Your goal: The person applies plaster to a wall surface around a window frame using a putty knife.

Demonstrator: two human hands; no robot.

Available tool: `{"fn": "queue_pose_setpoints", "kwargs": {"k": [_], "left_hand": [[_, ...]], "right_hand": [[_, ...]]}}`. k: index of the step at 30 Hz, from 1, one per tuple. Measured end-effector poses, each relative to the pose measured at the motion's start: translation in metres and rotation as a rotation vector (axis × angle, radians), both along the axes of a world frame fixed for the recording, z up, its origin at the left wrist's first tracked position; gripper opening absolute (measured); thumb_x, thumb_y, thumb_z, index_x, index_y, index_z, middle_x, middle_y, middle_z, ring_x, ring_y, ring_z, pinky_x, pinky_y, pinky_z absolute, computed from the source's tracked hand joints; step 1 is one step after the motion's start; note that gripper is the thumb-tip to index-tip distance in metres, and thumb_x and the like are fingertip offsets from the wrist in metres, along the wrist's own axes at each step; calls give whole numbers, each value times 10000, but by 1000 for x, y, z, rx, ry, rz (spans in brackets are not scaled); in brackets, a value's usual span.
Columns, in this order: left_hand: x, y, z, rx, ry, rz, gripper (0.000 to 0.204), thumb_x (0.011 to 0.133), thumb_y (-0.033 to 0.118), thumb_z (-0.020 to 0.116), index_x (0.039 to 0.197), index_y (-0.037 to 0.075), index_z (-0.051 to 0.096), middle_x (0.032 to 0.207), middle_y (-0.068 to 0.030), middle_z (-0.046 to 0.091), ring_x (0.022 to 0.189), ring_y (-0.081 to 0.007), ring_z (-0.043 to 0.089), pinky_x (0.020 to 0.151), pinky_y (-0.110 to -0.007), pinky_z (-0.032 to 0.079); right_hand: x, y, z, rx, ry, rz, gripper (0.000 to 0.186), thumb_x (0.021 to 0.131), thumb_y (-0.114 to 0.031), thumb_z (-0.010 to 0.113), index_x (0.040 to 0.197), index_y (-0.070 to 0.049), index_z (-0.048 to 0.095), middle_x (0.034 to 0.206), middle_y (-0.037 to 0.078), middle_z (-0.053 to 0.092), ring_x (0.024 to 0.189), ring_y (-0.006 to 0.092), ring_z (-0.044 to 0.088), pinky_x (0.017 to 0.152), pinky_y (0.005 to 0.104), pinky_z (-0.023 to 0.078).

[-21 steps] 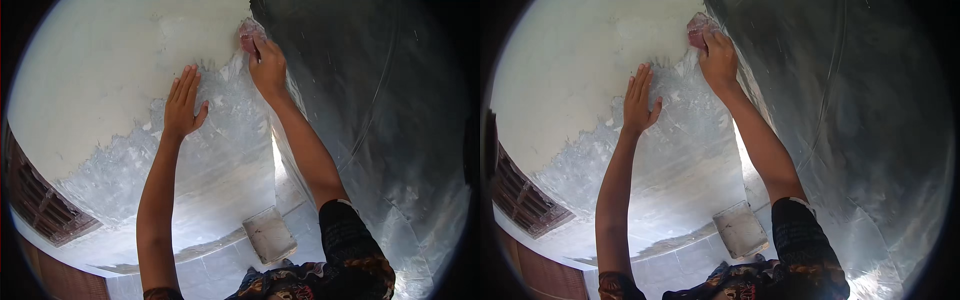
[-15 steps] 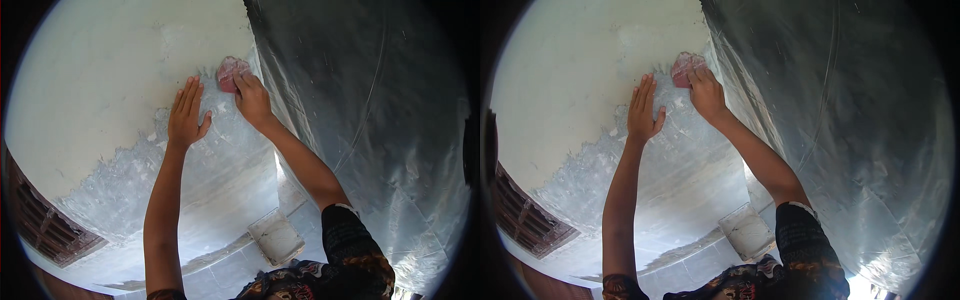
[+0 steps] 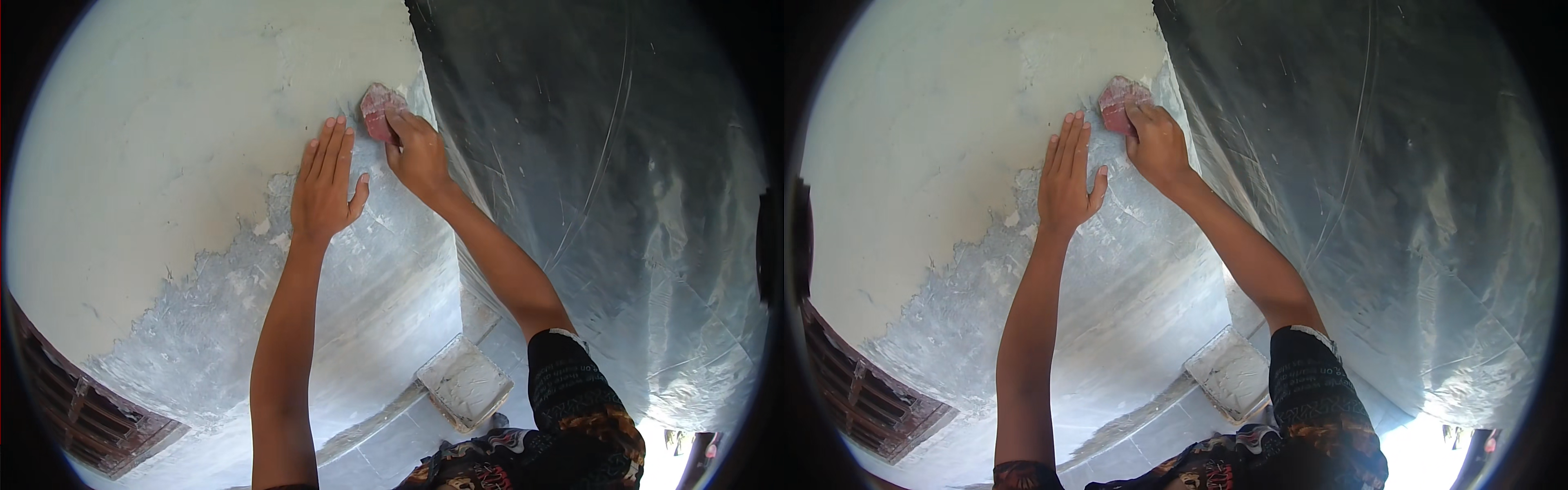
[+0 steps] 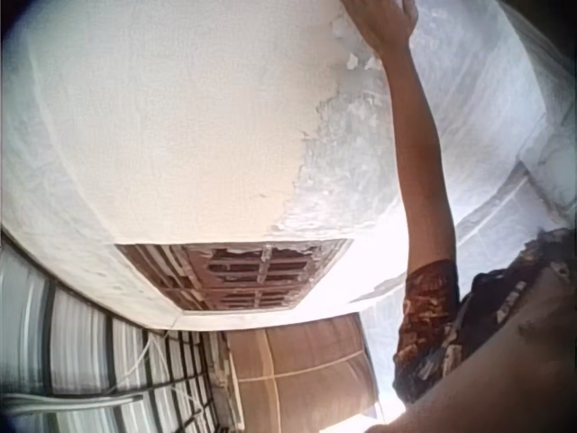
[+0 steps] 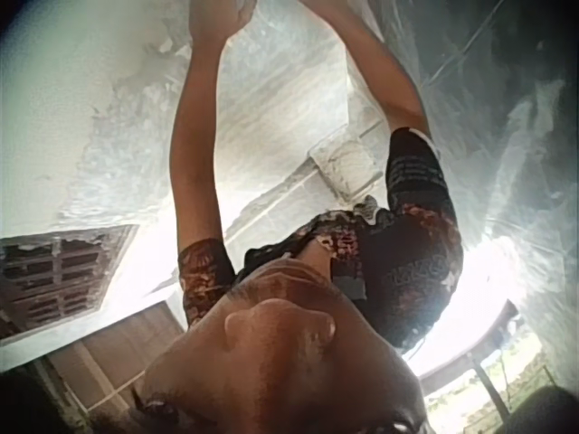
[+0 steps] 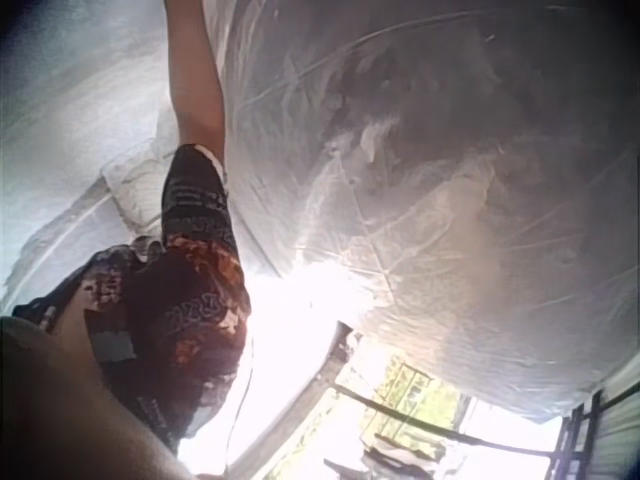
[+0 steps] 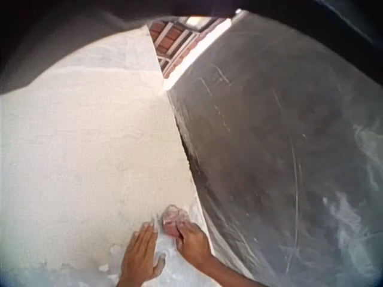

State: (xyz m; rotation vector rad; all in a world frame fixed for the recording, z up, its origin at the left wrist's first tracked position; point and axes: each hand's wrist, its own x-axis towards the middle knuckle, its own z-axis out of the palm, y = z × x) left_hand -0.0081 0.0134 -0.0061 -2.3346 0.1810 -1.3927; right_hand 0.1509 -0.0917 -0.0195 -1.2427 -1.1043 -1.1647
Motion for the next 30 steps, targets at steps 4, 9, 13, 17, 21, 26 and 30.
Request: {"fn": "queue_pose_setpoints", "kwargs": {"k": [4,9,13,17,21,26,30], "left_hand": [[-4,2,2,8,2,3,616,890,168,593,1440,-59,434,1547,-201,407,1468,-334,346,1177,-511,293],[3,0,1,9,7,9,603,896,164,586,1436,-61,441,1548,-200,408,1471,-331,343,1179,-509,289],[5,1,-1,1,5,3,597,897,163,585,1433,-61,445,1543,-203,414,1463,-335,356,1175,-510,296],[-2,2,1,20,3,25,590,899,162,583,1430,-58,451,1535,-204,426,1456,-339,370,1169,-514,306],[3,-2,0,23,5,45,585,900,162,581,1427,-57,453,1534,-202,428,1456,-336,371,1167,-516,308],[8,0,-4,33,-7,61,587,907,179,565,1439,-40,444,1537,-194,428,1454,-331,378,1163,-512,316],[-1,4,-3,35,-8,111,598,911,202,556,1447,-34,436,1539,-190,427,1453,-332,379,1164,-510,315]], "right_hand": [[-23,-37,7,-125,322,208,432,738,39,651,1166,2,694,811,178,628,704,323,631,674,411,505],[50,-28,64,96,141,-75,409,747,12,662,1156,29,671,868,196,639,799,354,661,726,448,520],[55,-4,42,14,38,-192,392,753,24,646,1144,50,671,835,192,639,767,350,665,713,447,526],[3,-13,-6,-128,117,-36,386,759,20,644,1143,47,671,835,194,638,777,361,666,717,449,531],[15,-41,49,-88,200,31,392,753,39,658,1145,43,661,905,201,656,867,372,666,775,465,542],[69,-17,65,-46,14,-191,402,782,15,650,1181,64,631,934,198,659,911,372,659,775,453,553],[22,-16,-14,-237,-4,-20,549,725,26,703,1258,77,581,972,180,646,950,348,653,816,432,562]]}}
